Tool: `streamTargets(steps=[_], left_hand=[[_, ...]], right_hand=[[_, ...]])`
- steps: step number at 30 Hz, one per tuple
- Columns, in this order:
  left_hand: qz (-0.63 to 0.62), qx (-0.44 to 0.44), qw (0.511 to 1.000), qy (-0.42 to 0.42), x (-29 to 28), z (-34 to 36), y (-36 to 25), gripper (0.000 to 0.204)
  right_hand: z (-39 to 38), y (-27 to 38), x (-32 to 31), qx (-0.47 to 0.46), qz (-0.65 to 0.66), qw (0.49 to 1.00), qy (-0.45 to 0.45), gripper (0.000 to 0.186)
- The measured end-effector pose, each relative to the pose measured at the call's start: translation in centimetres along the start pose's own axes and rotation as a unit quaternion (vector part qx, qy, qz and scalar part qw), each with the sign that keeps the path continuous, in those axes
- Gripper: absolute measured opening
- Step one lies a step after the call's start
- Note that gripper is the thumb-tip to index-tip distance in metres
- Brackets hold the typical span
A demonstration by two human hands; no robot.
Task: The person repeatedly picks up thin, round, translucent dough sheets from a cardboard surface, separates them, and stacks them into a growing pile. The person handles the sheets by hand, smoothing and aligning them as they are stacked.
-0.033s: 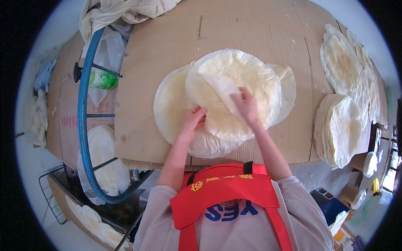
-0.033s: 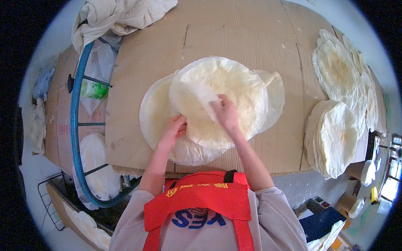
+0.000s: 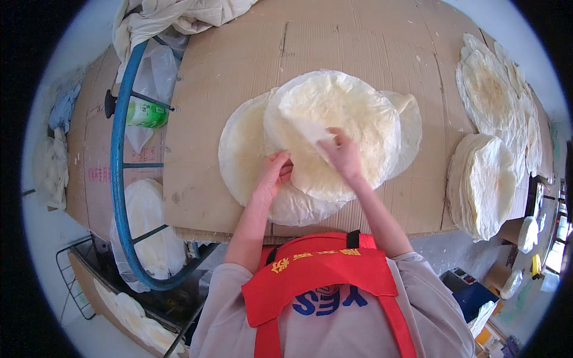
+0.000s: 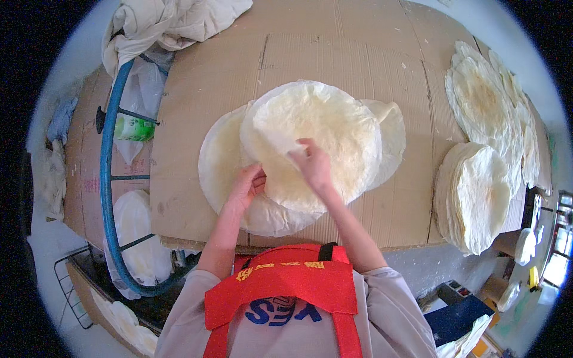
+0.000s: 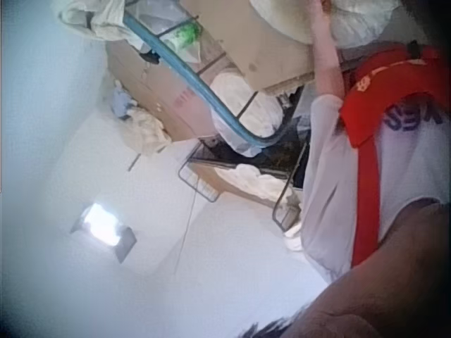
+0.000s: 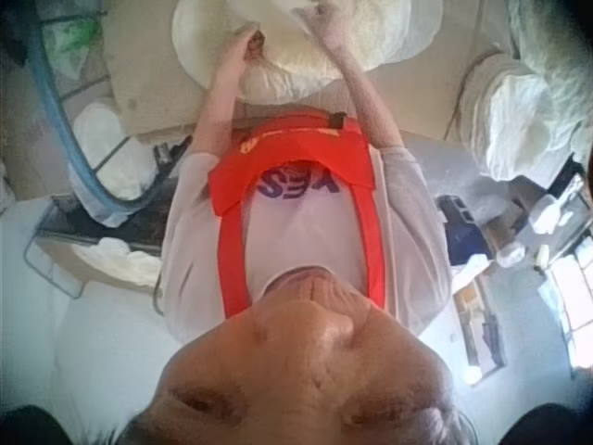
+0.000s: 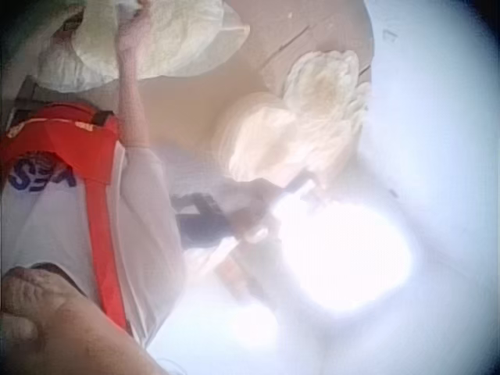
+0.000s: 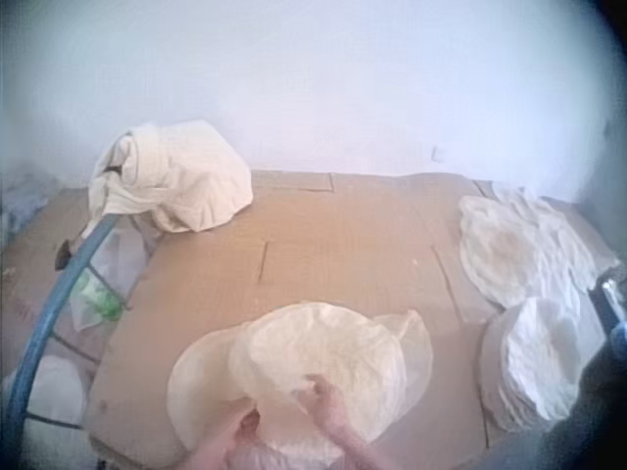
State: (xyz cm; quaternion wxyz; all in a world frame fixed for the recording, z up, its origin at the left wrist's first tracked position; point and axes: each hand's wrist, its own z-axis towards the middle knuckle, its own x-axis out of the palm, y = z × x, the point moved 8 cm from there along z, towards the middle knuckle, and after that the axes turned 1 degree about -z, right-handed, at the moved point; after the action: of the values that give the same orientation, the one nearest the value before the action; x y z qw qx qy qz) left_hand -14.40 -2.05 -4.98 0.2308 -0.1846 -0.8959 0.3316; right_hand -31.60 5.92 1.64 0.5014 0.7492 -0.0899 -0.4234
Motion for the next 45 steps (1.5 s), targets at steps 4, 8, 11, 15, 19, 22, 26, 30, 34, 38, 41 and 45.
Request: streamTargets(steps=[4,8,11,15,19,22,26,30,34,38,41,45], left_hand=[[-0.034,-0.013,0.997,-0.061,0.0,0.8,0.1,0.021],[0.041,0.052,0.991,-0.113,-2.9,2.9,0.9,0.024],[0.065,0.067,0.99,-0.109,-1.8,1.3,-0.7,0.025],[0.021,0.031,0.998,-0.057,-1.4,0.8,0.2,0.028],[0.03,0.015,0.999,-0.041,-1.4,-0.3,0.1,0.031],[0.0,0.015,1.0,-0.011,-0.8,-0.5,0.0,0.03],[0.024,0.028,0.999,0.03,-0.2,-0.8,-0.3,0.03],[0.033,0.037,0.998,0.023,-0.6,-0.3,0.0,0.025],[-0.013,0.033,0.998,0.045,-0.4,-0.3,0.1,0.025],[0.064,0.062,0.994,0.068,-0.5,-0.1,0.3,0.031],[0.126,0.098,0.981,0.105,0.1,-0.6,0.0,0.034],[0.265,0.11,0.952,0.112,1.0,-1.4,-0.8,0.038]], right_hand=[[0.4,-0.5,2.5,-0.086,-0.095,0.989,0.069,0.021],[7.6,2.1,-13.0,-0.04,-0.061,0.992,-0.1,0.022],[9.0,9.6,-24.4,-0.062,-0.125,0.97,-0.199,0.036],[7.4,16.6,-23.8,-0.178,-0.165,0.955,-0.168,0.035],[4.5,15.9,-14.7,-0.257,-0.278,0.92,-0.103,0.021],[0.1,9.9,-3.4,-0.255,-0.341,0.904,0.049,0.026],[-6.1,4.0,5.2,-0.313,-0.303,0.895,0.096,0.034],[-7.6,3.8,6.5,-0.33,-0.233,0.912,0.079,0.034],[-6.3,4.8,6.7,-0.31,-0.167,0.934,0.064,0.037],[-3.6,4.5,8.5,-0.193,-0.163,0.954,0.16,0.038],[-2.5,5.7,9.0,-0.191,-0.149,0.964,0.112,0.036],[-2.3,7.1,8.6,-0.25,-0.173,0.952,0.02,0.037]])
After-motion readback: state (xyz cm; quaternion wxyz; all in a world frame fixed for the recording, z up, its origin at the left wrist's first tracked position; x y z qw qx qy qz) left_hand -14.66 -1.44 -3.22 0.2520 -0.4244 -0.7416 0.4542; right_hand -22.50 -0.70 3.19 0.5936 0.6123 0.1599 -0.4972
